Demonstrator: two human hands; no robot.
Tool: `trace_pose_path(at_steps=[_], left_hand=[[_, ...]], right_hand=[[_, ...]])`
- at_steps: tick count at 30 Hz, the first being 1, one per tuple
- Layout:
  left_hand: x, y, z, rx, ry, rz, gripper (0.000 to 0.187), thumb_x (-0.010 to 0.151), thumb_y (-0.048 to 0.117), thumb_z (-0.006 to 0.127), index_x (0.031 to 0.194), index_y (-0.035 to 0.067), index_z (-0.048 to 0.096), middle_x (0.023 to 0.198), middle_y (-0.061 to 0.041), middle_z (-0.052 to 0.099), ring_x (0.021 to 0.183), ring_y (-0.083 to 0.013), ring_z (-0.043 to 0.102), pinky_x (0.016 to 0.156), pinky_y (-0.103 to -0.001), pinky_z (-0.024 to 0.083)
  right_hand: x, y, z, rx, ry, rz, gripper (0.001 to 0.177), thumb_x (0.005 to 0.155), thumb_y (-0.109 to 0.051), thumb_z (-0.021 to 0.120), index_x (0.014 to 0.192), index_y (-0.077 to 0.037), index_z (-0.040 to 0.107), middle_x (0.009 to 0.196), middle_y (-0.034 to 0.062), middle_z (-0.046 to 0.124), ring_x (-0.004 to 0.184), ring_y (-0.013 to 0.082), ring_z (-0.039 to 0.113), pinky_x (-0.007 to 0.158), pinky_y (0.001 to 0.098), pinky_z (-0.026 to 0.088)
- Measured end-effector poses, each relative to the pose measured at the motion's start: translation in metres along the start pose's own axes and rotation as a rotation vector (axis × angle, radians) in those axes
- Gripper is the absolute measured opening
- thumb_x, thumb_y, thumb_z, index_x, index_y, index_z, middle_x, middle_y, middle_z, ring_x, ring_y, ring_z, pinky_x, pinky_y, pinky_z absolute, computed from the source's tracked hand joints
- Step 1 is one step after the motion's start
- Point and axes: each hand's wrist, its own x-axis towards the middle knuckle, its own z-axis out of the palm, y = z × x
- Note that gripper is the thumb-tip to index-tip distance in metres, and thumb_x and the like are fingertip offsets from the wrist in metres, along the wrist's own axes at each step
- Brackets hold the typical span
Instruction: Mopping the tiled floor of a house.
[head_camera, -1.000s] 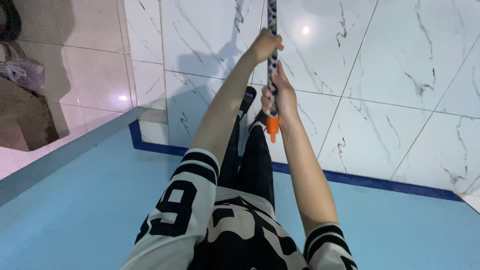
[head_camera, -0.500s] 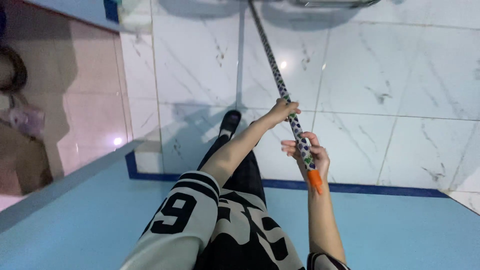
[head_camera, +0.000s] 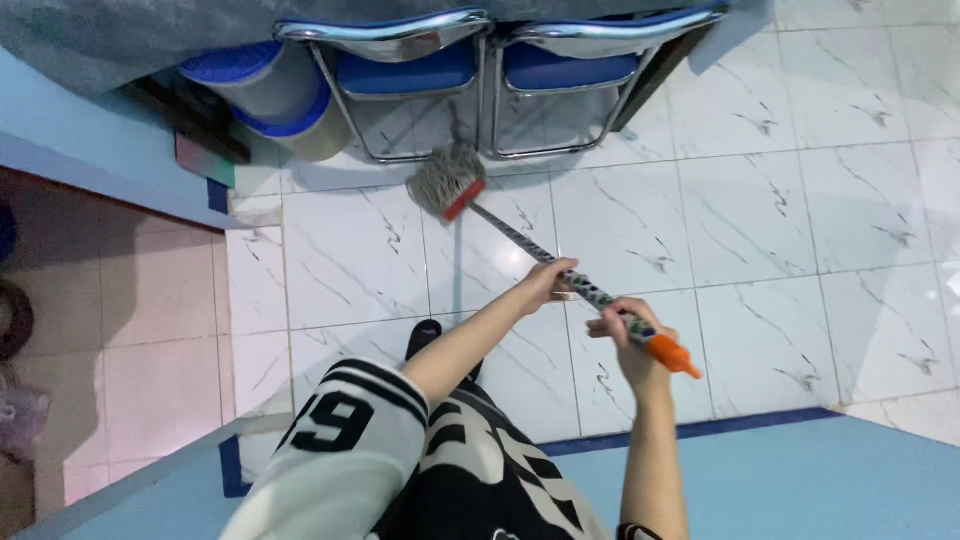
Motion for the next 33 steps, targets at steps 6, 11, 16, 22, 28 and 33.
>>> trace_pose_path(at_steps=[6,11,16,22,28,33], left_hand=[[-0.023,-0.007,0.081,0.055,-0.162,-0.100,0.033,0.089,0.043,0.072,0.094,0.012,0.064,0.083,-0.003,0.070,0.079,-0.0171,0.075,0.068,-0.033,0.057],[-0.011,-0.029,0.128,0.279,-0.160,-0.146,0.036,0.090,0.047,0.067,0.091,0.012,0.062,0.081,-0.002,0.072,0.077,-0.0143,0.075,0.063,-0.028,0.050],[0.012,-0.052,0.150,0.430,-0.203,-0.118,0.038,0.088,0.050,0.064,0.090,0.012,0.065,0.076,-0.004,0.073,0.074,-0.0137,0.075,0.061,-0.027,0.046],[0.082,-0.058,0.097,0.497,-0.184,-0.107,0.043,0.085,0.051,0.070,0.090,0.008,0.070,0.077,-0.003,0.071,0.070,-0.0133,0.067,0.063,-0.032,0.052],[0.112,0.007,0.018,0.536,0.051,-0.271,0.031,0.080,0.035,0.072,0.088,0.006,0.065,0.072,-0.004,0.061,0.062,-0.0170,0.058,0.058,-0.034,0.051],[0.142,0.036,-0.008,0.727,-0.044,-0.295,0.026,0.078,0.030,0.066,0.076,0.004,0.070,0.062,-0.006,0.059,0.047,-0.0172,0.049,0.043,-0.031,0.038]], right_hand=[[-0.027,-0.045,-0.057,-0.544,0.214,0.070,0.013,0.088,-0.015,0.084,0.095,-0.007,0.077,0.071,0.0073,0.070,0.060,0.0198,0.061,0.056,0.0318,0.047],[-0.054,-0.041,-0.079,-0.636,0.398,-0.210,0.014,0.087,-0.016,0.085,0.092,-0.007,0.076,0.089,0.0078,0.074,0.079,0.0188,0.069,0.073,0.0308,0.054],[-0.080,-0.011,-0.091,-0.624,0.603,-0.217,0.010,0.092,-0.011,0.081,0.096,-0.005,0.075,0.096,0.0096,0.075,0.086,0.0195,0.070,0.081,0.0322,0.055],[-0.063,-0.003,-0.058,-0.085,0.607,0.121,0.018,0.094,-0.018,0.077,0.107,-0.005,0.072,0.094,0.0044,0.071,0.077,0.0108,0.066,0.070,0.0254,0.055],[0.026,0.016,0.023,-0.391,0.441,0.000,0.019,0.084,-0.015,0.086,0.098,-0.007,0.074,0.094,0.0116,0.061,0.088,0.0245,0.061,0.080,0.0343,0.051],[0.054,0.040,0.055,0.231,0.539,-0.192,0.028,0.091,0.002,0.074,0.078,-0.007,0.051,0.084,0.0051,0.062,0.092,0.0217,0.064,0.112,0.0427,0.044]])
